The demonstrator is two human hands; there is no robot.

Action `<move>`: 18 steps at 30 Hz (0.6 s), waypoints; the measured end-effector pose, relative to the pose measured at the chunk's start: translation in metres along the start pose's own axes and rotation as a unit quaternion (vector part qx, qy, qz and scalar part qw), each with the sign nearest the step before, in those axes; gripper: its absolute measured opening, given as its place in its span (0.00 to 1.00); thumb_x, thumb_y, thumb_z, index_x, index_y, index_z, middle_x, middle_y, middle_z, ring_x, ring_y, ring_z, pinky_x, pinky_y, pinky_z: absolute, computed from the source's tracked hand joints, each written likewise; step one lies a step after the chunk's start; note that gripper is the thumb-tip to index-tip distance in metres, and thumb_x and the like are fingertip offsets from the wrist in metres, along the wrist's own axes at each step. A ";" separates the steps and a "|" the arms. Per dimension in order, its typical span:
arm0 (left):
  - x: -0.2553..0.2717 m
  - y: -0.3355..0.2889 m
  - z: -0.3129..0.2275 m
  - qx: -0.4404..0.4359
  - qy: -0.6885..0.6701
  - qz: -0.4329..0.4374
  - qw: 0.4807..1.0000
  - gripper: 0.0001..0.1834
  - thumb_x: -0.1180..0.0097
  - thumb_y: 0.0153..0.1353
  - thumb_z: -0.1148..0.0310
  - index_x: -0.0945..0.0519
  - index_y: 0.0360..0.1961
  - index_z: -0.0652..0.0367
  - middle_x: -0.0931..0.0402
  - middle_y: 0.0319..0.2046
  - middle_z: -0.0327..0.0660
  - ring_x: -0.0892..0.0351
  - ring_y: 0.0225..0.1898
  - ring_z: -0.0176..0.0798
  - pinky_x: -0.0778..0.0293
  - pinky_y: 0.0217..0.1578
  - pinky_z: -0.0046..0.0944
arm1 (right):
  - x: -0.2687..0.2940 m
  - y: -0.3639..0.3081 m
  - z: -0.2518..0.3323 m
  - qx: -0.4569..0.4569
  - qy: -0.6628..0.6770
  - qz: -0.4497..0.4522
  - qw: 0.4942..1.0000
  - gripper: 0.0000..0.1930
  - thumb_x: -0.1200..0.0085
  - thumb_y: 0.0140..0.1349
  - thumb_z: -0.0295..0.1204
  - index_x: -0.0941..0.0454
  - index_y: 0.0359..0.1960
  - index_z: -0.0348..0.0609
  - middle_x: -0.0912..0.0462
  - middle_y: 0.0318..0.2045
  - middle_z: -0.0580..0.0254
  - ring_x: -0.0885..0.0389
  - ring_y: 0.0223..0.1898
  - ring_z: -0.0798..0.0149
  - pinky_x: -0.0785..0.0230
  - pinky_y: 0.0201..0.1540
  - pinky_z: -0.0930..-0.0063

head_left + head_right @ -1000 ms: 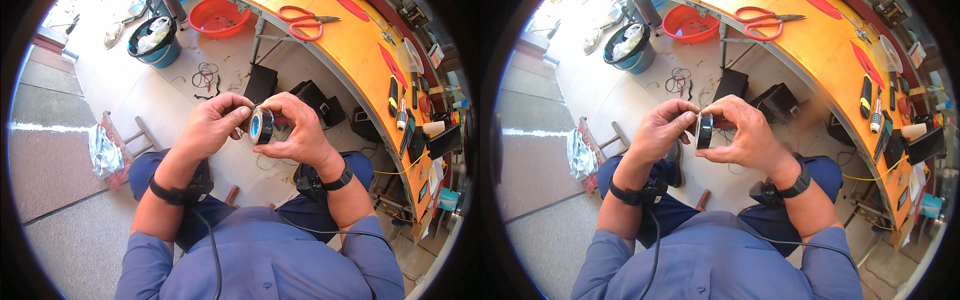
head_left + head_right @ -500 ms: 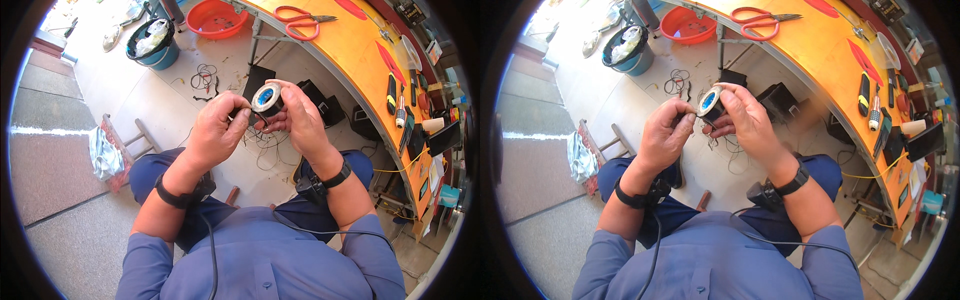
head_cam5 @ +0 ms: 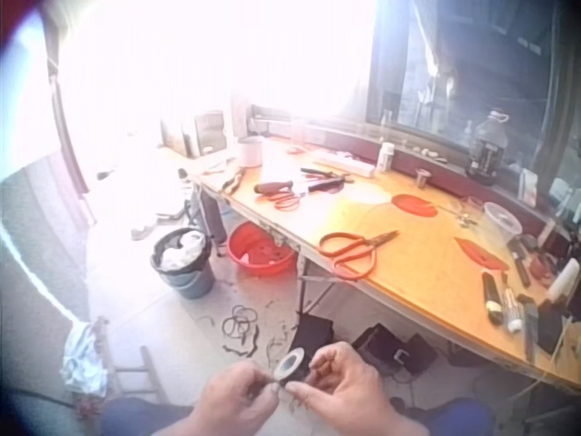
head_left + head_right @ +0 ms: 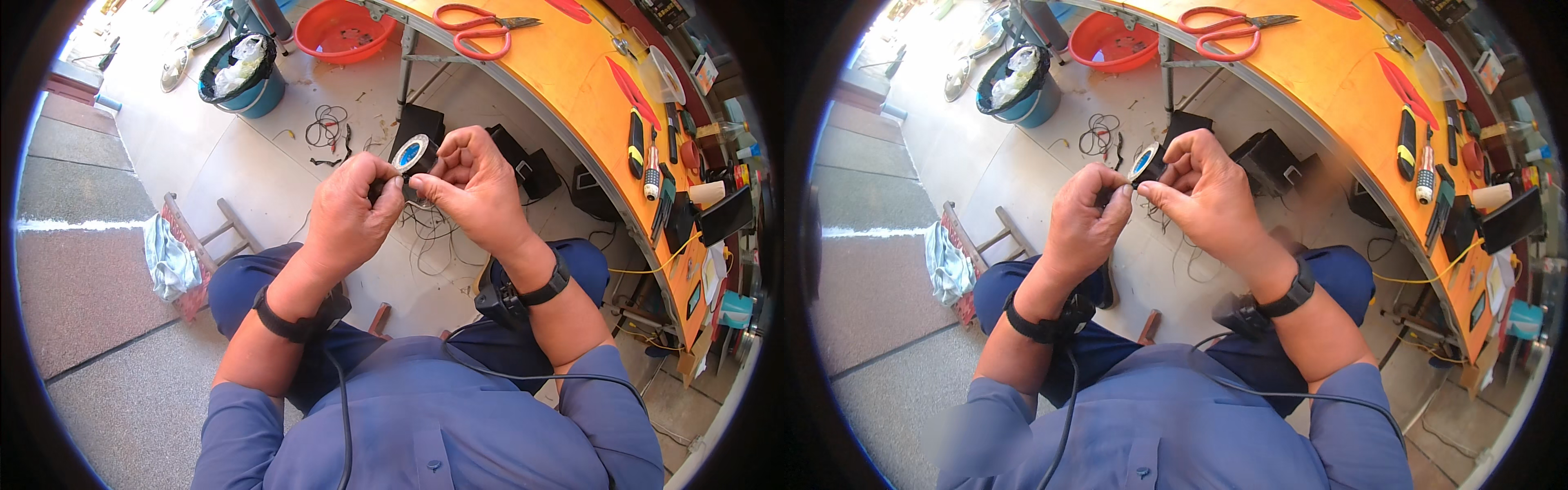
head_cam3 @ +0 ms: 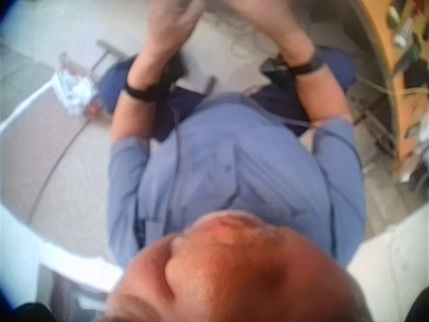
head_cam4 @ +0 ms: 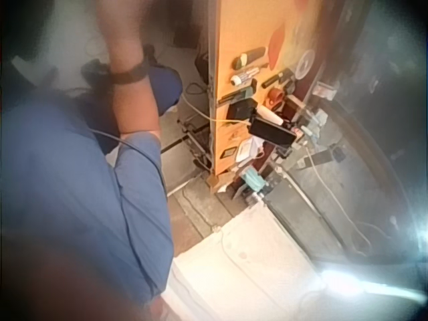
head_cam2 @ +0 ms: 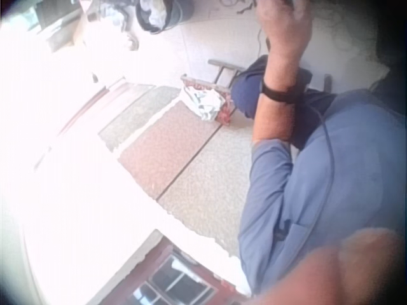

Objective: The person sits at a workbench and twists two wire ends together, then wraps the joint with black electrical tape. They continue to handle and twist additional wire segments and apply tape to secure the connections.

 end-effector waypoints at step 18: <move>-0.001 0.001 -0.009 -0.082 0.044 0.053 0.994 0.09 0.37 0.55 0.76 0.22 0.37 0.59 0.23 0.33 0.45 0.22 0.30 0.48 0.25 0.30 0.41 | -0.007 -0.007 0.022 0.157 -0.190 0.040 0.968 0.04 0.37 0.59 0.24 0.17 0.35 0.39 0.21 0.29 0.57 0.20 0.29 0.59 0.28 0.33 0.69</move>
Point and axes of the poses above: each hand's wrist, its own y-axis towards the middle knuckle, its own x-axis out of the back of the hand, z = x × y, the point moved 6 cm from there along y, towards the middle knuckle
